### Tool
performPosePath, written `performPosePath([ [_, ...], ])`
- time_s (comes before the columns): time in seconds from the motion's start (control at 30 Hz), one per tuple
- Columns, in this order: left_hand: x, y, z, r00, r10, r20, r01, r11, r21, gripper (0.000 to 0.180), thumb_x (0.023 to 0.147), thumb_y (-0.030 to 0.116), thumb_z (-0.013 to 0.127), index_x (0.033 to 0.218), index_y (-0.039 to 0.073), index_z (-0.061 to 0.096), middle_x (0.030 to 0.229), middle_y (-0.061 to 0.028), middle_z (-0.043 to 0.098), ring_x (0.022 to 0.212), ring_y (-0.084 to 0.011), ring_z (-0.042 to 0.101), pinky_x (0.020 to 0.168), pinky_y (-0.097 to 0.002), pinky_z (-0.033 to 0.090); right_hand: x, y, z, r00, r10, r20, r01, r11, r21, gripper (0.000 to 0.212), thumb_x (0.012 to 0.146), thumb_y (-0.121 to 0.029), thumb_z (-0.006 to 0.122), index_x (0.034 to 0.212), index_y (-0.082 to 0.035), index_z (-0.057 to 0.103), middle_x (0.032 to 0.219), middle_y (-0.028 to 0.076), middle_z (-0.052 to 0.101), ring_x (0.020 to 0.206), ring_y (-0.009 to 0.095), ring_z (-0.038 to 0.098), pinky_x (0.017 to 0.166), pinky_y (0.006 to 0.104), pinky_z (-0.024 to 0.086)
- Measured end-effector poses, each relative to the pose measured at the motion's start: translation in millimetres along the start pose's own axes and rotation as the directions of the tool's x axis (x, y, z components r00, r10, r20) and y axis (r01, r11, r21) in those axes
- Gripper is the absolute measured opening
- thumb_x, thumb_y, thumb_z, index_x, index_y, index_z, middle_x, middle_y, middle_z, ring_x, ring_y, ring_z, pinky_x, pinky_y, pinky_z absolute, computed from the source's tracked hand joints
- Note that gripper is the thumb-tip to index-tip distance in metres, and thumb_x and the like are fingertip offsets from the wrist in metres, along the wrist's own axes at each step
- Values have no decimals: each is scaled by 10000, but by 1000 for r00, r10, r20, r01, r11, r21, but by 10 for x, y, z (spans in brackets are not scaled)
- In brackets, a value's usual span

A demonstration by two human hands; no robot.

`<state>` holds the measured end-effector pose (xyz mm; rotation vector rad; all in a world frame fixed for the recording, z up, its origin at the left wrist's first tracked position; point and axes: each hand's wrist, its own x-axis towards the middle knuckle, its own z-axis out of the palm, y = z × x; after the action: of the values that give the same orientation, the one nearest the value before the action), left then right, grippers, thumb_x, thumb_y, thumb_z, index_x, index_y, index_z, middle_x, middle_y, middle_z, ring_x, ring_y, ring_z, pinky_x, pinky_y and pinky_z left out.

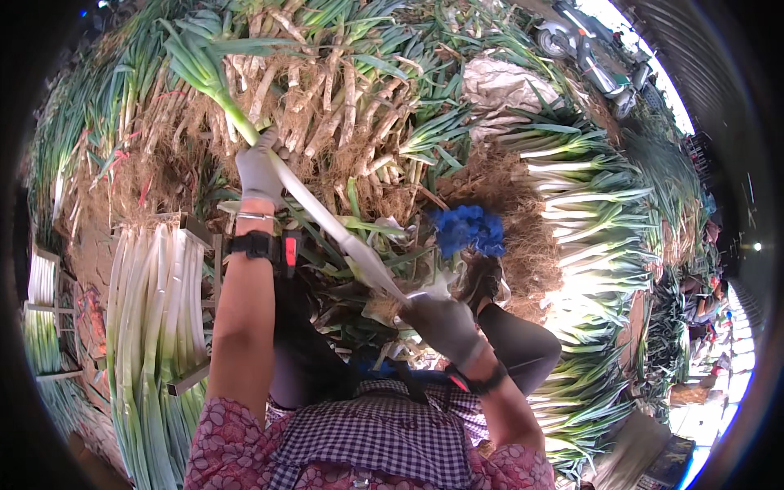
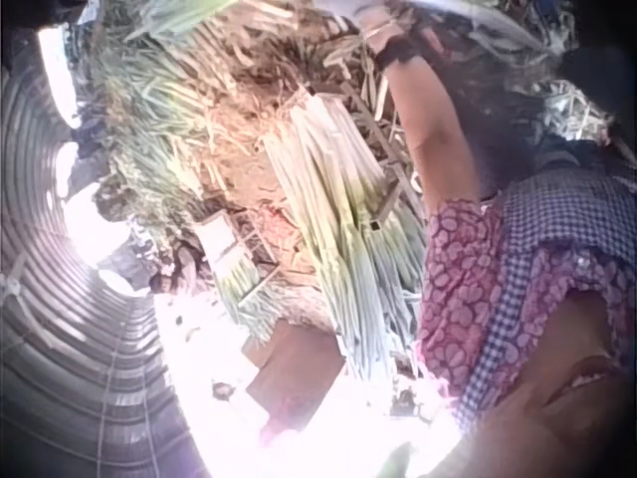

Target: The person cleans leeks by hand, peeling away outer layers, wiping the stalks with a cloth, and shaking off dirt. They then place the cleaned leeks onto a pile before reaching for another one from a separate pile.

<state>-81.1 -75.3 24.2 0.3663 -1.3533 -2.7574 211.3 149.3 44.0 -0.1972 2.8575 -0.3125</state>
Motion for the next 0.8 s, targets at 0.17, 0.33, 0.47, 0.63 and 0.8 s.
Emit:
performPosePath([
  [0.17, 187, -61, 13, 993, -114, -9, 111, 984, -139, 134, 845, 68, 638, 880, -3, 530, 699, -55, 492, 536, -181, 502, 532, -371, 524, -753, 461, -122, 989, 17, -149, 32, 948, 318, 281, 731, -177, 761, 990, -103, 681, 809, 68, 649, 622, 176, 610, 582, 278, 503],
  [0.33, 116, -171, 128, 989, -145, -29, 136, 969, -207, 126, 851, 79, 636, 877, 4, 537, 677, -47, 486, 524, -185, 497, 515, -365, 502, 387, 31, -585, 923, 158, -351, 87, 803, 590, 473, 785, -62, 706, 1224, 6, 543, 899, 53, 620, 683, 99, 549, 635, 258, 479],
  [0.47, 139, -92, 103, 989, -73, -127, 51, 984, -173, 145, 858, 99, 644, 879, 5, 536, 655, -35, 482, 521, -176, 498, 505, -347, 497, 237, 94, -199, 962, 266, 68, -226, 624, 748, 234, 853, -135, 637, 1047, -5, 628, 714, 54, 611, 606, 103, 548, 548, 258, 446],
  [0.63, -107, -355, 212, 983, -182, -37, 174, 971, -164, 126, 860, 87, 638, 885, -9, 561, 668, -56, 493, 513, -172, 471, 489, -316, 471, -647, -83, -566, 942, 322, 89, -248, 496, 832, 120, 882, -60, 570, 947, 14, 638, 636, 12, 560, 560, 57, 497, 490, 232, 387],
  [0.8, 47, -465, 188, 971, -234, -57, 208, 934, -289, 77, 864, 79, 605, 859, 28, 548, 659, -27, 492, 495, -182, 481, 488, -351, 478, -1178, -1, -828, 837, 527, 150, -383, 368, 847, 101, 873, -50, 558, 876, 14, 636, 610, 1, 536, 517, 52, 466, 457, 216, 348],
])
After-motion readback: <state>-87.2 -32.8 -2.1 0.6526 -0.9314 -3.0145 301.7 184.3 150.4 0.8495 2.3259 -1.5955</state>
